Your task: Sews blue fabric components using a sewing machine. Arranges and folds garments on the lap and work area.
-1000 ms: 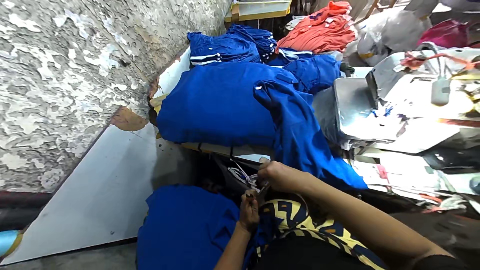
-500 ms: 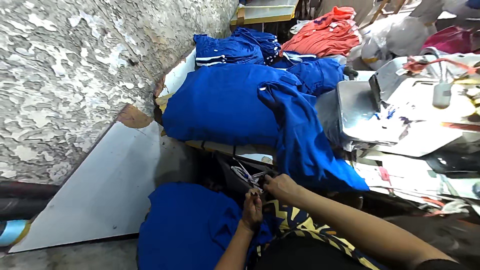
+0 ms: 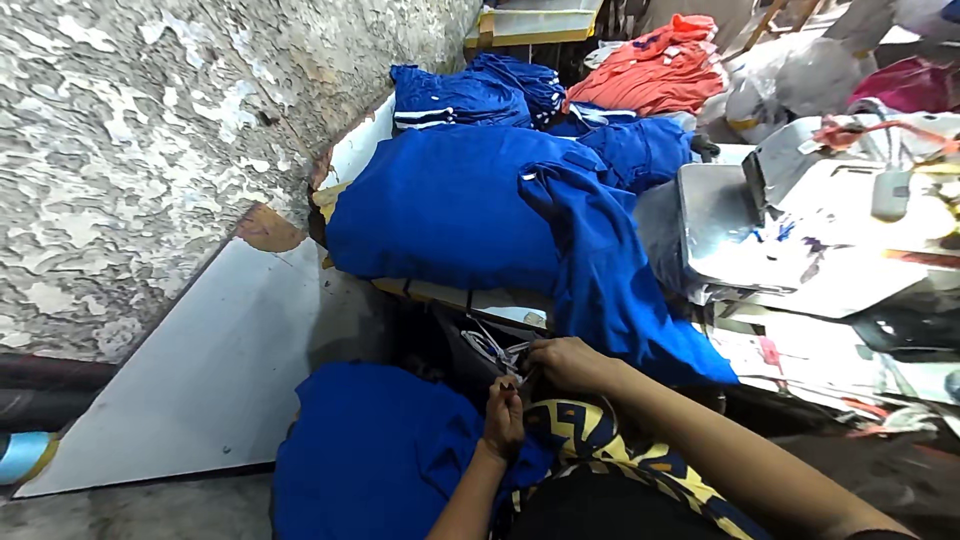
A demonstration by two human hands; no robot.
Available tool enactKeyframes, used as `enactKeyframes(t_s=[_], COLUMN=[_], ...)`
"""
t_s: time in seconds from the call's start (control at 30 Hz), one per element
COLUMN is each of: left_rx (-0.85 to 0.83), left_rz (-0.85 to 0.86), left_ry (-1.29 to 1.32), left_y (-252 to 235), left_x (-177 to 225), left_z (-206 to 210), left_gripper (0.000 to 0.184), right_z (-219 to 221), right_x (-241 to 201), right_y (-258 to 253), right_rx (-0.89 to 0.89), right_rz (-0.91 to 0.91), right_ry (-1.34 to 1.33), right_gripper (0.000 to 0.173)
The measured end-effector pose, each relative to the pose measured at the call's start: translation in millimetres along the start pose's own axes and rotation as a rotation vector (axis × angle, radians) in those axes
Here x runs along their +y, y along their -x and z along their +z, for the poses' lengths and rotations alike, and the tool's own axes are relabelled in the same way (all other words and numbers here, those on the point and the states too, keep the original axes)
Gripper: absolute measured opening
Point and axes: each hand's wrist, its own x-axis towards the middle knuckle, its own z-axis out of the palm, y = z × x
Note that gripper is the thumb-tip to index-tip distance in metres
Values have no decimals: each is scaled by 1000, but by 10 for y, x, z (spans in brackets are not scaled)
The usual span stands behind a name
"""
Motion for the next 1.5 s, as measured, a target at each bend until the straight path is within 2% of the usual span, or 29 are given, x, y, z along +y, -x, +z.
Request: enactKeyframes(t_s=[0.2,0.37,0.43,0.5,0.53,0.57,0.67,0.83,0.87,1.03,1.33,1.5], left_rx=[6,4,5,6,6,2,-16,-40,-45,-27,26,7], left_rz=[10,-35,-44,-34,-28,-27,-30,15,12,-50,-53,-71], left_ry=[13,-3,-69,-86,-83,-78,-26,-25,-36,-78,-30,-40], left_y=[27,52,49,45,49,56,61,54,50,33,86,81], left_x=[-26,2,46,55,55,48,8,-8,-3,13,-18,-16], left_z=[26,23,14,12,14,18,35,63,76,118,149,162], left_gripper=[51,53,53,50,48,48,50,43,43,45,51,53], right_z=[-22,-101,-59,34,50,49,42,233,253,198,153,230], right_x=[-20,-186,-208,-161,-147,-147,-172,-106,-105,-174,-431,-557], right_y=[15,67,81,93,95,102,119,238,245,85,-191,-314], right_rx=[-72,-196,-107,126,175,157,-65,99,100,-113,-381,-406], right_rz=[-34,47,42,-55,-87,-88,34,27,48,232,538,674], right_ry=[-8,-42,-26,-16,1,34,164,257,279,281,236,216], right_gripper=[31,51,43,28,23,20,24,19,19,29,26,25])
